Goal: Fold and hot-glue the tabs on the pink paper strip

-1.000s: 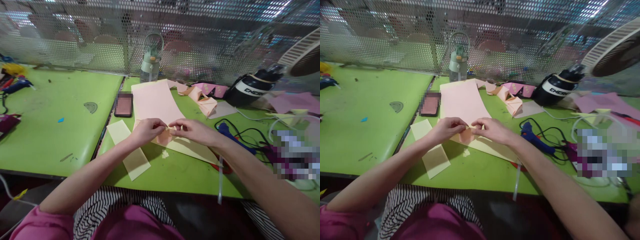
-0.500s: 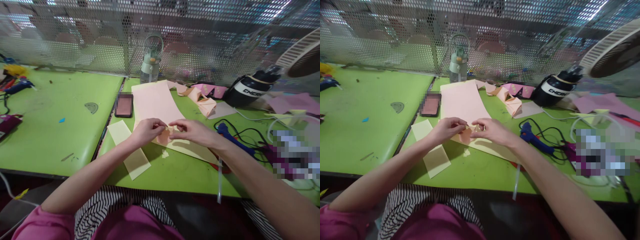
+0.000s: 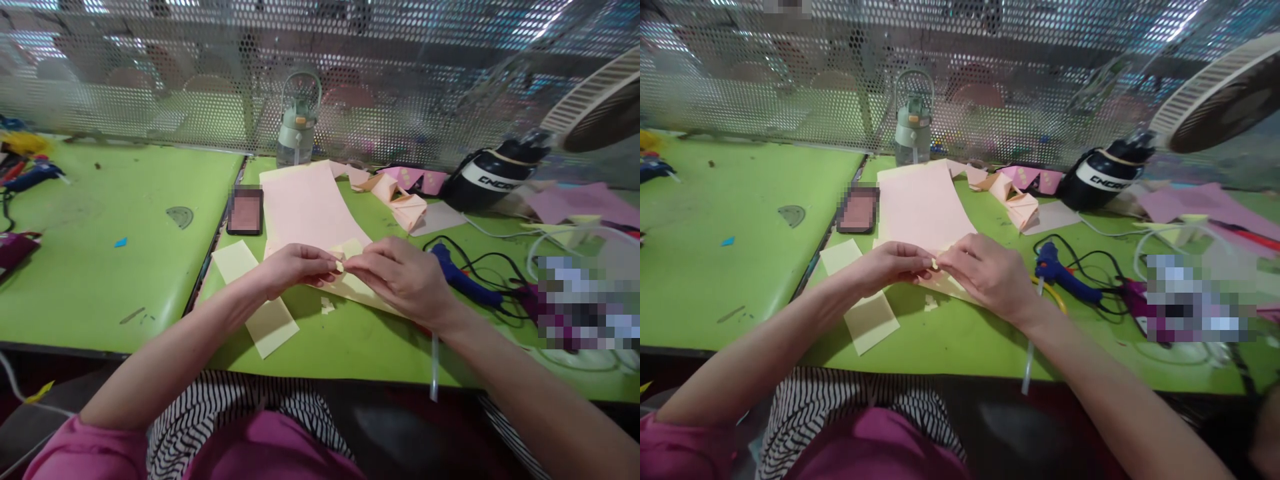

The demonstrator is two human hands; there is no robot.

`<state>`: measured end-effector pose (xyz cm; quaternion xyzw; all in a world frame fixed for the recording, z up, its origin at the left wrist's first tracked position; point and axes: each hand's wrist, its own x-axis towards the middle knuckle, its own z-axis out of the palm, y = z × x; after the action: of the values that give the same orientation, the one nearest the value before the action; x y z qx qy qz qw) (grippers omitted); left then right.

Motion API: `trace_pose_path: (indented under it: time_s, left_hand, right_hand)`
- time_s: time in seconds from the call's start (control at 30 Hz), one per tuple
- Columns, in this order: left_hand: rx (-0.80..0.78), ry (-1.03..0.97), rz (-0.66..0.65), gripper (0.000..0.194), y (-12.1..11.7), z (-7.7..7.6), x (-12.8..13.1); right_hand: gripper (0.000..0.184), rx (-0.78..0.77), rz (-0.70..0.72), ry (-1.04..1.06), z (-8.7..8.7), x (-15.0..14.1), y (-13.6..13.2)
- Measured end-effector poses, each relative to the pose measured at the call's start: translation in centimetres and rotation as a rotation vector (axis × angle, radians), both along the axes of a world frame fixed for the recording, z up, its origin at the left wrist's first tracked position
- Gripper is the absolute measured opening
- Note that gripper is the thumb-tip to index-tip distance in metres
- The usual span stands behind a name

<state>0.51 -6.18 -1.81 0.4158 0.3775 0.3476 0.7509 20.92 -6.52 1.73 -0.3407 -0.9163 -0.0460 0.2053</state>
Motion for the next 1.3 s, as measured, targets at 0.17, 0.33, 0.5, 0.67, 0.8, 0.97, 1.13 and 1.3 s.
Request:
trace_pose_path:
  time_s: [0.17,0.33,0.5,0.67,0.8,0.97,1.13,1.3]
  left_hand:
    - [-0.028,-0.024,0.016,0.013,0.0,-0.1,-0.1]
    - [-0.04,-0.041,0.025,0.016,-0.2,0.2,0.0]
    - [-0.083,-0.048,0.045,0.014,-0.3,0.5,0.2]
    - [-0.07,-0.02,0.018,0.01,-0.4,0.4,0.3]
    - [-0.06,0.009,0.034,0.009,-0.5,0.3,0.4]
    - [-0.089,0.046,0.082,0.01,-0.4,0.8,0.4]
    - [-0.087,0.053,0.094,0.01,-0.4,1.0,0.3]
    - [-0.067,0.077,0.072,0.009,-0.4,0.6,0.4]
  right_hand:
    - [0.035,0.11,-0.017,-0.126,-0.2,0.0,-0.1]
    - [0.03,0.119,-0.037,-0.076,-0.3,-0.1,-0.1]
    - [0.023,0.16,0.022,-0.037,-0.4,0.0,0.0]
    - [0.007,0.302,0.137,0.015,-1.0,0.1,0.4]
    - [0.006,0.195,0.139,0.08,-1.1,0.1,-0.1]
    - [0.008,-0.119,-0.085,0.134,-1.0,1.8,0.2]
    - [0.013,-0.489,-0.485,-0.127,-1.6,6.1,2.5]
    - [0.028,-0.387,-0.503,-0.105,-2.0,6.9,2.7]
